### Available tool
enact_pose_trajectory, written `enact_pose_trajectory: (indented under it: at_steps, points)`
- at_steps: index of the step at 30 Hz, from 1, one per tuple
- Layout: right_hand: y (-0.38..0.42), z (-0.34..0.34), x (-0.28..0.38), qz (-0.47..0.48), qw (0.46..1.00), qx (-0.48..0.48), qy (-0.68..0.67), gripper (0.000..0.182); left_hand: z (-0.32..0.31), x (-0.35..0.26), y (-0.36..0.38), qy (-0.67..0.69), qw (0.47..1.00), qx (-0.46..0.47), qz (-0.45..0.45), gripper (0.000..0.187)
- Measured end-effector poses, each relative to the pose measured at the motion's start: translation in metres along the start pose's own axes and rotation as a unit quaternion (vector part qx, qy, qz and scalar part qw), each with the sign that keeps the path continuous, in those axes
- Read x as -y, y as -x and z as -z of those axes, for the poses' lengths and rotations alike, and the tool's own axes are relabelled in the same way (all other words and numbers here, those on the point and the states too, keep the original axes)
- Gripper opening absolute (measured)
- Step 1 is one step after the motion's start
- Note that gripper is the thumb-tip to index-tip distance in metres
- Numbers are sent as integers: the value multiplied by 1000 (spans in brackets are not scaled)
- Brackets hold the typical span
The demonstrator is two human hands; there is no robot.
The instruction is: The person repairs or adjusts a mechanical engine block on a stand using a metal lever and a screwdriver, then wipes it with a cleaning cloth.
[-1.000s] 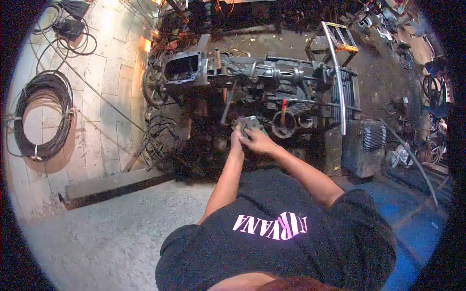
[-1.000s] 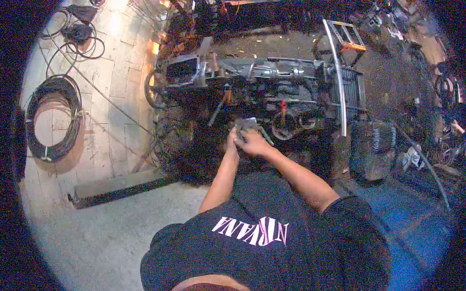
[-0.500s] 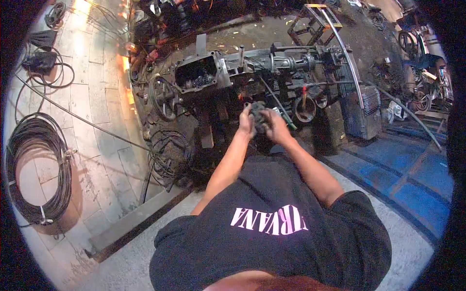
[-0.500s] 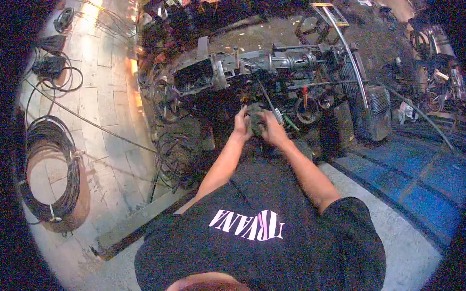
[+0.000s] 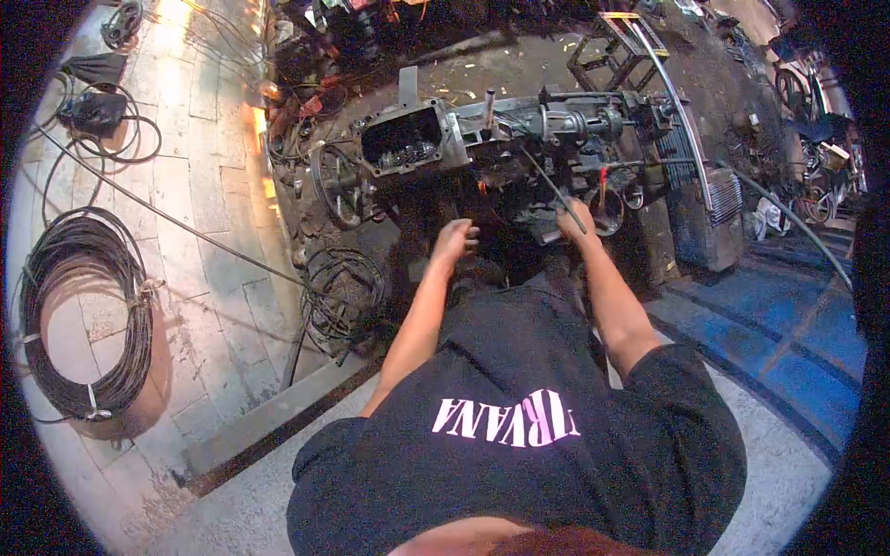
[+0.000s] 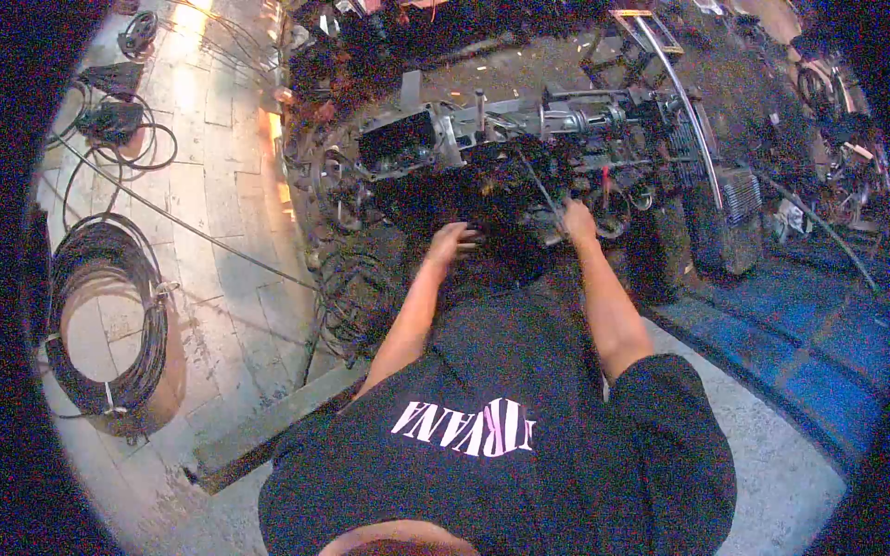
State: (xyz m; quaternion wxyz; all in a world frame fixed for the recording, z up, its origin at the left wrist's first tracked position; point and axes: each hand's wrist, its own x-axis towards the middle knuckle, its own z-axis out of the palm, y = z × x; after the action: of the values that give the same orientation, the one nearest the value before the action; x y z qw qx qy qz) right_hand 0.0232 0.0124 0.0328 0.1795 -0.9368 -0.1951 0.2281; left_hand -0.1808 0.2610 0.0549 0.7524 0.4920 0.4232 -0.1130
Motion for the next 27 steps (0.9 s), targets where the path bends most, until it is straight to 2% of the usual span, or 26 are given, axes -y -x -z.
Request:
enact_pose_trajectory:
  at_steps: [1,2,3,4,5,6,7,8,9,10,11,12,13,14,15,17,18,20,21,22,23,25,26,27]
  points:
    - [12,12,18,4,1000,-4,-1,35,17,-4,10,12,997,-38,-68,38]
    - [24,24,37,36,995,-42,-84,37,32,-17,26,16,989,-75,-124,37]
    - [35,39,58,69,980,-79,-166,40,47,-32,48,21,972,-124,-198,33]
    - [50,62,88,76,980,-83,-167,40,65,-40,60,7,943,-193,-271,29]
    - [66,88,121,119,961,-114,-224,40,88,-48,66,-11,902,-279,-330,23]
    - [76,104,140,160,936,-141,-280,41,118,-51,62,-81,830,-389,-392,20]
    - [75,112,148,165,935,-137,-281,41,142,-60,61,-66,777,-425,-459,17]
    - [67,118,155,179,936,-162,-257,30,167,-72,60,-105,732,-508,-441,16]
    - [58,124,161,193,934,-188,-233,21,165,-99,82,-146,721,-534,-418,17]
    - [51,132,163,214,931,-247,-160,22,177,-105,78,-180,697,-558,-412,20]
    - [46,139,167,269,892,-299,-205,29,187,-111,74,-212,673,-581,-406,23]
    - [50,152,166,234,904,-307,-182,28,194,-117,70,-209,670,-584,-408,23]
    - [57,168,171,200,913,-316,-160,29,200,-125,67,-285,662,-591,-362,27]
    - [70,179,181,157,902,-274,-294,36,205,-134,64,-357,648,-595,-313,31]
    - [73,181,188,164,901,-275,-293,36,203,-143,63,-351,647,-599,-314,31]
    - [75,185,200,274,893,-234,-268,40,197,-159,60,-368,704,-541,-275,32]
    - [49,161,200,301,890,-211,-269,36,197,-166,53,-419,692,-543,-225,29]
    - [20,136,230,359,888,-116,-263,33,188,-171,44,-408,709,-532,-220,27]
    - [7,120,243,398,874,-111,-257,30,183,-174,40,-399,723,-522,-212,26]
    - [9,115,269,429,845,-153,-281,28,182,-175,37,-428,711,-518,-207,23]
    - [5,108,281,369,882,-107,-272,20,185,-176,34,-427,711,-519,-207,23]
    - [-14,92,291,349,900,-18,-261,22,197,-164,20,-396,735,-492,-247,18]
    - [-22,86,291,348,901,-17,-260,22,211,-157,4,-404,725,-494,-257,16]
    - [-29,82,290,429,875,-68,-214,27,223,-147,-12,-404,726,-494,-257,16]
